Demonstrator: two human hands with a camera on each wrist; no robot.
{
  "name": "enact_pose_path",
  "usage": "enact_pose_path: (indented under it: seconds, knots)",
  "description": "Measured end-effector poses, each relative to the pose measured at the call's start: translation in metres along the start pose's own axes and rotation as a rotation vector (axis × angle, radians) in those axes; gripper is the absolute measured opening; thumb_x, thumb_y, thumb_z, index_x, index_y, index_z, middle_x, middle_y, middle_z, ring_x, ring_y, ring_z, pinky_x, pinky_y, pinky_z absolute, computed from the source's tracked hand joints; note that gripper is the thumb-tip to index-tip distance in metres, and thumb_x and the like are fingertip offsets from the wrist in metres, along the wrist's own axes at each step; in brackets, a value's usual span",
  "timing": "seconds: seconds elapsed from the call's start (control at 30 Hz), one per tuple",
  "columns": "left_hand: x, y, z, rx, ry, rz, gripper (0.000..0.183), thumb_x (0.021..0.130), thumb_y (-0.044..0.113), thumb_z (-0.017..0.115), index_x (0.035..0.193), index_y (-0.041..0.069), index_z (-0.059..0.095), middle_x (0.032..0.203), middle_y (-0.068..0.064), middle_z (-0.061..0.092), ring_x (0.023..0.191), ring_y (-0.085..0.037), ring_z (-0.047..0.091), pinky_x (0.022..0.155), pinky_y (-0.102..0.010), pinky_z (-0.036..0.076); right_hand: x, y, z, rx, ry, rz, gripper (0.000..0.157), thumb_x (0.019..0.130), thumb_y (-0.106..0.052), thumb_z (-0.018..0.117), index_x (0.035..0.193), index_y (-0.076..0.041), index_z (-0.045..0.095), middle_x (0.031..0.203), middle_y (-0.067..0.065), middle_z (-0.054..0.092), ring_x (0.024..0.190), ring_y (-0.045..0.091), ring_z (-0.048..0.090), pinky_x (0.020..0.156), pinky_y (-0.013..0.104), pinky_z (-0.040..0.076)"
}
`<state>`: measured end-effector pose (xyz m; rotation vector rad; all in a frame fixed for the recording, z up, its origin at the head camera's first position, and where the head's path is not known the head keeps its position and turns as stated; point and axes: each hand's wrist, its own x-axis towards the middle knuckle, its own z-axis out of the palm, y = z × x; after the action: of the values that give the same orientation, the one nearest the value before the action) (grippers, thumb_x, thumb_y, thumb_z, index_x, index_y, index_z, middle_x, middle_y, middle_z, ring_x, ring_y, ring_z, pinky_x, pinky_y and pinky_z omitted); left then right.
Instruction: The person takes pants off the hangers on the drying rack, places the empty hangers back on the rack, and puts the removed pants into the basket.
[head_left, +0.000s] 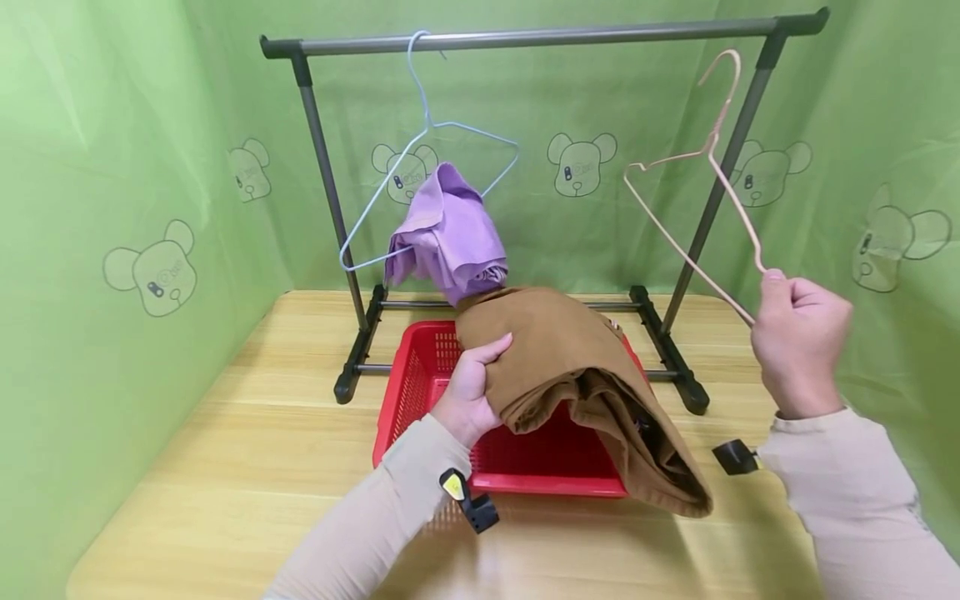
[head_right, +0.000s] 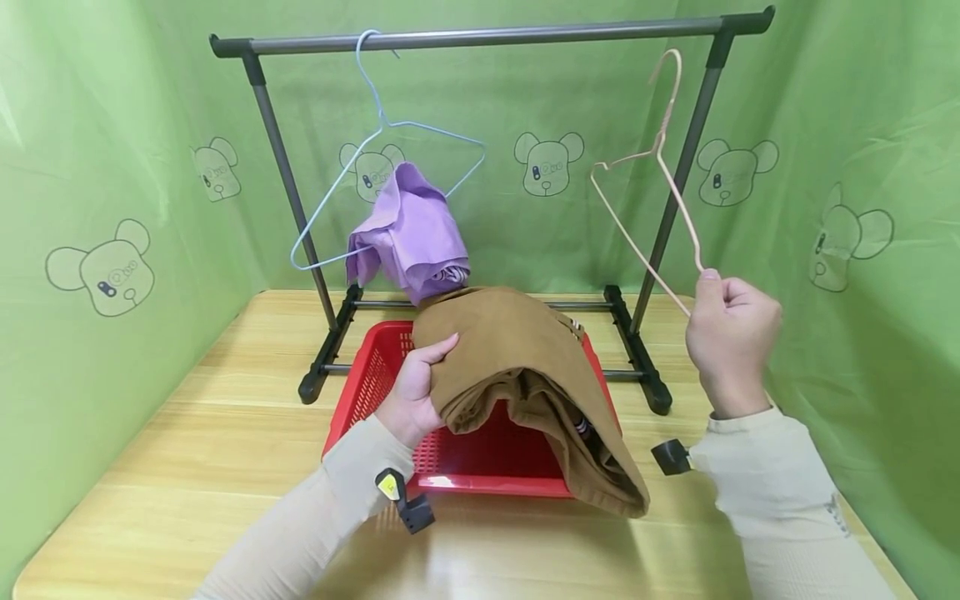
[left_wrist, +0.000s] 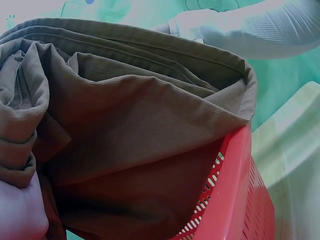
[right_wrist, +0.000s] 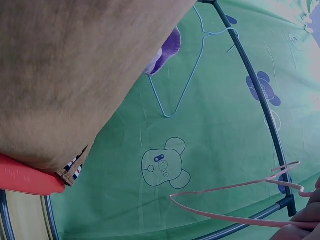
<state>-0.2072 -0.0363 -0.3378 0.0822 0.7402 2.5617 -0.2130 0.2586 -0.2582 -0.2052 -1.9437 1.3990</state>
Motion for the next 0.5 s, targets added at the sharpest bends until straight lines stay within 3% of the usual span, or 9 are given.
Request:
enact_pose_path:
  seconds: [0.5]
  knots:
    - [-0.0047, 0.0045, -0.003, -0.012, 0.036, -0.006, 0.022, 0.1, 0.02, 0.042, 0.095, 0.011, 0.062, 0.085, -0.001, 0.068, 0.077, -0.013, 0.068, 0.073, -0.027, 0.055, 0.0044, 0.0031, -0.0004, -0.006, -0.005, -0.009, 0.053, 0.099, -0.022, 0.055, 0.05, -0.003, 0.049, 0.04, -0.004, 0.041, 0.034, 0.007, 0.031, 0.03, 0.021, 0.023]
